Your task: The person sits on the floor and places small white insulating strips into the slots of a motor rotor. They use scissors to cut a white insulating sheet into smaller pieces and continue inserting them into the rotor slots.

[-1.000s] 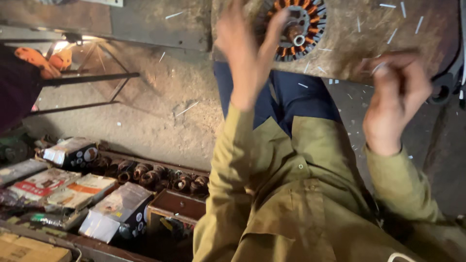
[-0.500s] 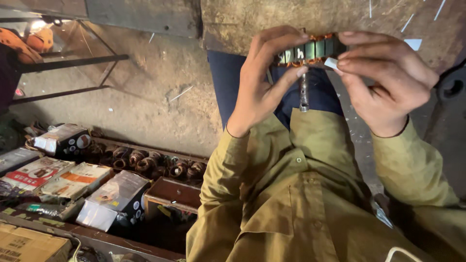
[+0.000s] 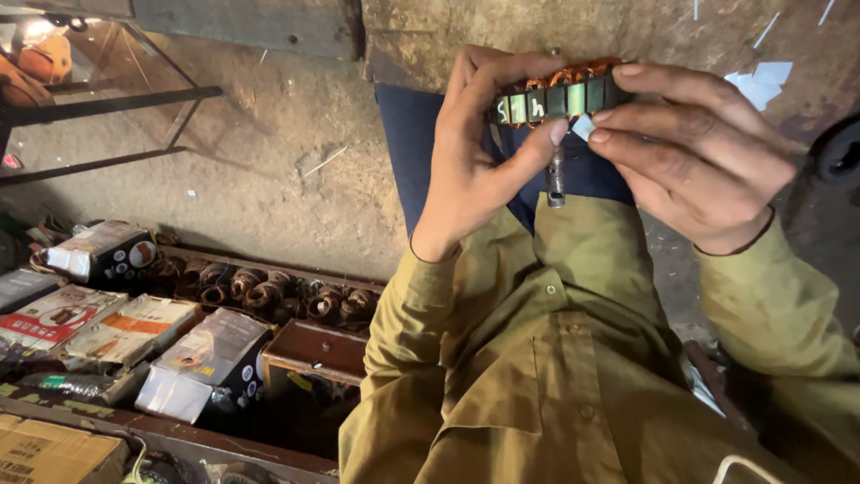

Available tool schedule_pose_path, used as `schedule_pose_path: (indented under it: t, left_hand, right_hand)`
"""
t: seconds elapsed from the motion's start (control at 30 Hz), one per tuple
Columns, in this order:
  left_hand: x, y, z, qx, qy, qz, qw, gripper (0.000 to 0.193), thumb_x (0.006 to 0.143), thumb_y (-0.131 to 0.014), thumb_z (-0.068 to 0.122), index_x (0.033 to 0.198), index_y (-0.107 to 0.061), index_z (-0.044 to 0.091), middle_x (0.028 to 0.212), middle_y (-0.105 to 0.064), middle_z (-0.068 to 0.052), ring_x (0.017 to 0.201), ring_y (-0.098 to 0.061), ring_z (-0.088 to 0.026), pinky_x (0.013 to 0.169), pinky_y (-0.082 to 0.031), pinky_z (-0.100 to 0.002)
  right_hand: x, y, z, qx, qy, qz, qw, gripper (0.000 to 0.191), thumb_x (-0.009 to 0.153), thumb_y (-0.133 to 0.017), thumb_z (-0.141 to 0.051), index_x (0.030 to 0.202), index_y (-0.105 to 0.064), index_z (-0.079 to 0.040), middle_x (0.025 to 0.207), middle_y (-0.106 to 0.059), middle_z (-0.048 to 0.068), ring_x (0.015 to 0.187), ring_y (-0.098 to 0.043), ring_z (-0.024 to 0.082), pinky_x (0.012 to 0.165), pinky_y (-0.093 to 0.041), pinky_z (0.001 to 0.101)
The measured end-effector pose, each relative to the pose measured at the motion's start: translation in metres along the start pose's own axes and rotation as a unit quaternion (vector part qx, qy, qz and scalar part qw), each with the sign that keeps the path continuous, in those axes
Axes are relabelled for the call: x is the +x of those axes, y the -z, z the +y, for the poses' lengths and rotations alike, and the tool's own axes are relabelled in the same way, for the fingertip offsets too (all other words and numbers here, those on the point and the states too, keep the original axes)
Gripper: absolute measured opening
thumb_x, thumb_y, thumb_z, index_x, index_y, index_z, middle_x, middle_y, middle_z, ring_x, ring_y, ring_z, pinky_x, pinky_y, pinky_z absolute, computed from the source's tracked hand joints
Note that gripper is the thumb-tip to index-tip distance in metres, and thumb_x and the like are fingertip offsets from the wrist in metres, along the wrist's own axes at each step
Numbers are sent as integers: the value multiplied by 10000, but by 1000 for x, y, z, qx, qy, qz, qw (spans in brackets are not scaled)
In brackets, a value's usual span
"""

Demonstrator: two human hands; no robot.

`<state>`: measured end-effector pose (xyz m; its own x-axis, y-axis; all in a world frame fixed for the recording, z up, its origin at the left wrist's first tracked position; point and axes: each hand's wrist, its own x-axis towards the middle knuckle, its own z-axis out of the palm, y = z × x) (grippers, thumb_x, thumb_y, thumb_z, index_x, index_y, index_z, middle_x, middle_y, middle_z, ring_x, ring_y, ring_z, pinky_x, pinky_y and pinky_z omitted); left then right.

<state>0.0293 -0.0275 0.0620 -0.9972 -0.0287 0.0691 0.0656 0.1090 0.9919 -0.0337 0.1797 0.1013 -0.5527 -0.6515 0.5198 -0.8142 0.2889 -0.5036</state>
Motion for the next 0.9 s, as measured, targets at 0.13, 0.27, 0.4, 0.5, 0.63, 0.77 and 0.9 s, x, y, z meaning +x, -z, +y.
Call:
schedule_pose_path:
  t: [0.13,0.27,0.4,0.5,0.63,0.77,0.9]
  left_hand:
    - [1,-3,-3,19,-9,15,1000,387,961,-844,59,1294,-649,80,1120,-521,-25,1013,-550,-126,922,-465,-224]
    - [-1,-6,-4,22,-18,25,999,392,966,-843,73,1298,-635,86,1141,-526,-21,1058,-560,-126,929,-463,-221]
    - [-4,-8,-1,38,-20,32,999,398,973,-853,89,1309,-639,99,1117,-510,-17,1003,-528,-130,927,-451,-223]
    - [-5,-12,2,45,-17,48,998,398,973,-856,98,1308,-641,107,1113,-503,-17,990,-524,-129,922,-450,-222]
    - [-5,-18,5,50,-18,65,996,392,977,-855,105,1305,-640,112,1116,-505,-16,991,-524,-127,921,-452,-220]
    - [-6,-20,5,47,-16,74,996,391,982,-853,113,1307,-635,115,1119,-501,-13,989,-525,-123,918,-455,-217]
    - [-6,-20,3,55,-22,71,996,391,985,-856,118,1310,-639,120,1112,-501,-10,981,-522,-121,912,-455,-217]
  right_hand:
    - [-1,-1,-5,28,-72,2,997,162,810,-841,129,926,-746,69,967,-735,202,1115,-690,408,943,-607,481]
    - [-8,-17,-13,36,-122,86,988,123,863,-809,113,946,-721,96,961,-728,216,1128,-687,415,999,-588,509]
    - [-14,-19,-17,12,-132,82,988,107,899,-802,82,960,-719,108,964,-728,230,1140,-691,427,1017,-588,515]
    - [-13,-18,-16,0,-119,95,988,111,895,-798,93,972,-720,112,961,-725,229,1139,-700,426,1014,-603,521]
    - [-8,-21,-17,-21,-84,110,990,150,853,-792,157,968,-724,90,951,-711,208,1110,-709,419,994,-618,525]
    - [-7,-20,-19,-54,-81,77,992,208,850,-823,191,995,-734,71,988,-701,195,1118,-692,423,1017,-608,518]
    - [-7,-19,-18,-62,-59,75,994,238,811,-848,182,992,-735,76,971,-687,195,1090,-678,428,983,-606,523]
